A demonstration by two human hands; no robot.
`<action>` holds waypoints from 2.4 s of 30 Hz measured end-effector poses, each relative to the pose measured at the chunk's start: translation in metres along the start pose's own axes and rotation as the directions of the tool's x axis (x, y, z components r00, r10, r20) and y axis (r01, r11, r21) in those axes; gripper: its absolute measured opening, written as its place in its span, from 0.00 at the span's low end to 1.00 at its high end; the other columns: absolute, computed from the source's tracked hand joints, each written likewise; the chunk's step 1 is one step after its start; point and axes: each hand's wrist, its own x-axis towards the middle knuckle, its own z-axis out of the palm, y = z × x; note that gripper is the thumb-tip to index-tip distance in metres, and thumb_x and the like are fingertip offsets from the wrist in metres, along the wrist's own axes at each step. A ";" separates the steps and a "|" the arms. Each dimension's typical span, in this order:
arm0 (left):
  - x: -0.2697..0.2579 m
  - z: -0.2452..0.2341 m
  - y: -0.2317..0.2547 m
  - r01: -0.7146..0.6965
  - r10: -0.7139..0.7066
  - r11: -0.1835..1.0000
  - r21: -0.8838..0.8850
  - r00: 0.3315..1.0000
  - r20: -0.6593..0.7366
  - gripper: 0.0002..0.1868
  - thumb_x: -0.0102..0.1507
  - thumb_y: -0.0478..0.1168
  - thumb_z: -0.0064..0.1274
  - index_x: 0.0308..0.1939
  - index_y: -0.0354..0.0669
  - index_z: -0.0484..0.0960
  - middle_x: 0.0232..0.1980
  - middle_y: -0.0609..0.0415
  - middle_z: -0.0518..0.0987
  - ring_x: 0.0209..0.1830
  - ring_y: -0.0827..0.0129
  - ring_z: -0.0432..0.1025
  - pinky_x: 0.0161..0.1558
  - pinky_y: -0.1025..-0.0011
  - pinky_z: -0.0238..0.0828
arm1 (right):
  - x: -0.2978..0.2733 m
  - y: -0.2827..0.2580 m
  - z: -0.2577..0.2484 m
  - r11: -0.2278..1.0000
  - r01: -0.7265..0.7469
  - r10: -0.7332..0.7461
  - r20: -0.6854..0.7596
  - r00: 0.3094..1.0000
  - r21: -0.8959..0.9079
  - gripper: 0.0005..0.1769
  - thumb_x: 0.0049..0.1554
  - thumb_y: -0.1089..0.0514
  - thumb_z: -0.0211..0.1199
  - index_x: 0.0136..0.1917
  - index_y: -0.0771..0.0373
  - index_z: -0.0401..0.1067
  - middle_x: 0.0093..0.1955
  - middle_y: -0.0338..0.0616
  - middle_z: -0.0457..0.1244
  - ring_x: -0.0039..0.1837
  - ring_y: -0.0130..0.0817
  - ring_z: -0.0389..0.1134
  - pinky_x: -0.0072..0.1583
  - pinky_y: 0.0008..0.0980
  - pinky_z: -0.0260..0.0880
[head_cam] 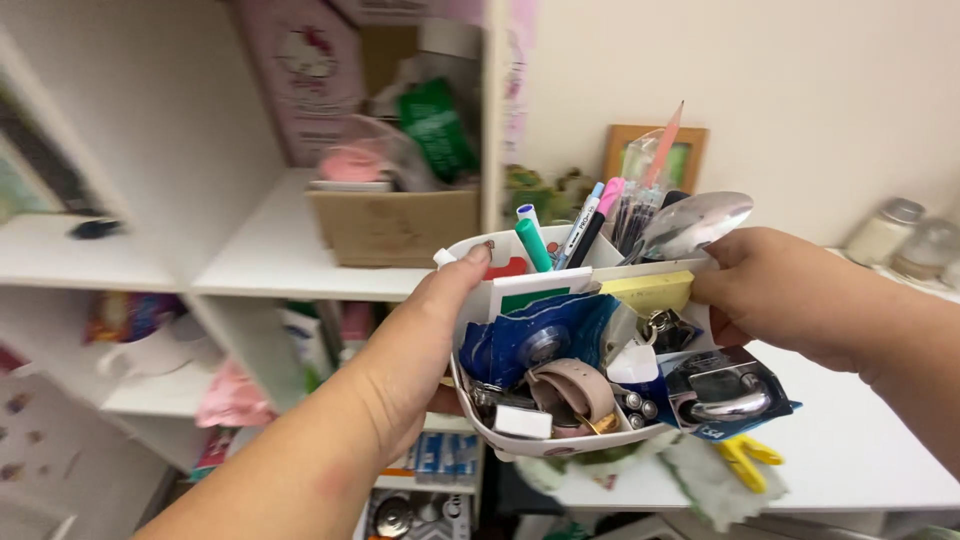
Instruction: Organizing and tidying various items on white cubby-style shelves, including books, snacks, and personal care products.
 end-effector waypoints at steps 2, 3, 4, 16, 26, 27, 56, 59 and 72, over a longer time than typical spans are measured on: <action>-0.026 -0.027 0.003 0.003 -0.005 1.000 -0.018 0.997 -0.076 0.36 0.60 0.68 0.40 0.66 0.59 0.78 0.55 0.50 0.86 0.45 0.62 0.82 0.40 0.57 0.80 | -0.017 -0.028 0.020 0.999 0.034 -0.034 0.022 0.999 0.026 0.15 0.62 0.58 0.60 0.51 0.76 0.73 0.40 0.58 0.69 0.42 0.43 0.72 0.48 0.39 0.76; -0.041 -0.040 0.004 0.014 -0.018 0.999 -0.034 0.990 -0.140 0.33 0.61 0.66 0.41 0.65 0.60 0.77 0.55 0.50 0.85 0.44 0.61 0.82 0.40 0.56 0.79 | -0.028 -0.042 0.031 0.997 0.051 -0.054 0.041 0.998 0.054 0.16 0.62 0.58 0.61 0.51 0.78 0.72 0.40 0.57 0.68 0.42 0.43 0.71 0.48 0.39 0.76; -0.057 -0.053 0.006 0.008 -0.014 0.999 -0.039 0.988 -0.155 0.33 0.61 0.66 0.41 0.65 0.60 0.77 0.55 0.50 0.85 0.44 0.61 0.82 0.40 0.56 0.79 | -0.039 -0.057 0.043 0.996 0.066 -0.069 0.049 0.996 0.051 0.16 0.62 0.58 0.61 0.51 0.78 0.72 0.40 0.57 0.68 0.42 0.43 0.71 0.48 0.39 0.76; -0.150 -0.212 0.003 -0.139 0.021 0.967 -0.215 0.880 -0.475 0.28 0.61 0.62 0.43 0.56 0.53 0.81 0.48 0.51 0.83 0.40 0.65 0.77 0.36 0.59 0.74 | -0.113 -0.195 0.169 0.899 0.233 -0.298 0.129 0.946 0.371 0.18 0.60 0.55 0.61 0.59 0.66 0.81 0.45 0.42 0.69 0.46 0.34 0.62 0.51 0.35 0.65; -0.148 -0.226 0.021 -0.323 0.074 0.930 -0.175 0.630 -0.773 0.30 0.61 0.57 0.40 0.60 0.45 0.78 0.53 0.49 0.82 0.46 0.61 0.76 0.37 0.59 0.74 | -0.163 -0.245 0.205 0.404 -0.053 -0.298 0.186 0.936 0.913 0.31 0.67 0.44 0.39 0.74 0.67 0.61 0.67 0.53 0.65 0.68 0.47 0.65 0.72 0.54 0.58; -0.144 -0.225 0.023 -0.356 0.066 0.914 -0.195 0.603 -0.795 0.30 0.61 0.57 0.39 0.60 0.44 0.79 0.53 0.47 0.83 0.46 0.59 0.76 0.36 0.60 0.73 | -0.146 -0.237 0.212 0.313 0.022 -0.479 0.138 0.867 0.949 0.29 0.66 0.47 0.42 0.74 0.65 0.61 0.66 0.48 0.66 0.67 0.47 0.67 0.69 0.57 0.58; 0.001 -0.192 0.022 -0.347 0.121 0.937 -0.042 0.436 -0.892 0.42 0.62 0.61 0.47 0.71 0.39 0.56 0.68 0.43 0.68 0.64 0.58 0.71 0.61 0.66 0.65 | -0.037 -0.239 0.233 0.791 0.592 -0.610 0.129 0.782 0.158 0.42 0.59 0.43 0.64 0.80 0.61 0.58 0.63 0.50 0.69 0.62 0.36 0.70 0.63 0.32 0.70; 0.016 -0.204 0.021 -0.154 0.136 0.986 0.068 0.488 -0.862 0.47 0.64 0.65 0.46 0.75 0.38 0.50 0.69 0.36 0.65 0.65 0.51 0.68 0.63 0.62 0.64 | -0.027 -0.222 0.249 0.622 0.776 -0.776 -0.044 0.629 0.106 0.48 0.56 0.45 0.72 0.78 0.70 0.55 0.68 0.60 0.66 0.66 0.45 0.68 0.64 0.35 0.68; -0.012 -0.243 0.076 0.318 0.028 0.824 0.469 0.803 -0.595 0.46 0.61 0.68 0.50 0.59 0.24 0.64 0.48 0.32 0.83 0.48 0.46 0.81 0.50 0.58 0.76 | -0.052 -0.256 0.266 0.612 0.689 -0.787 -0.215 0.578 -0.387 0.28 0.49 0.52 0.69 0.62 0.61 0.74 0.67 0.48 0.66 0.52 0.50 0.71 0.51 0.43 0.72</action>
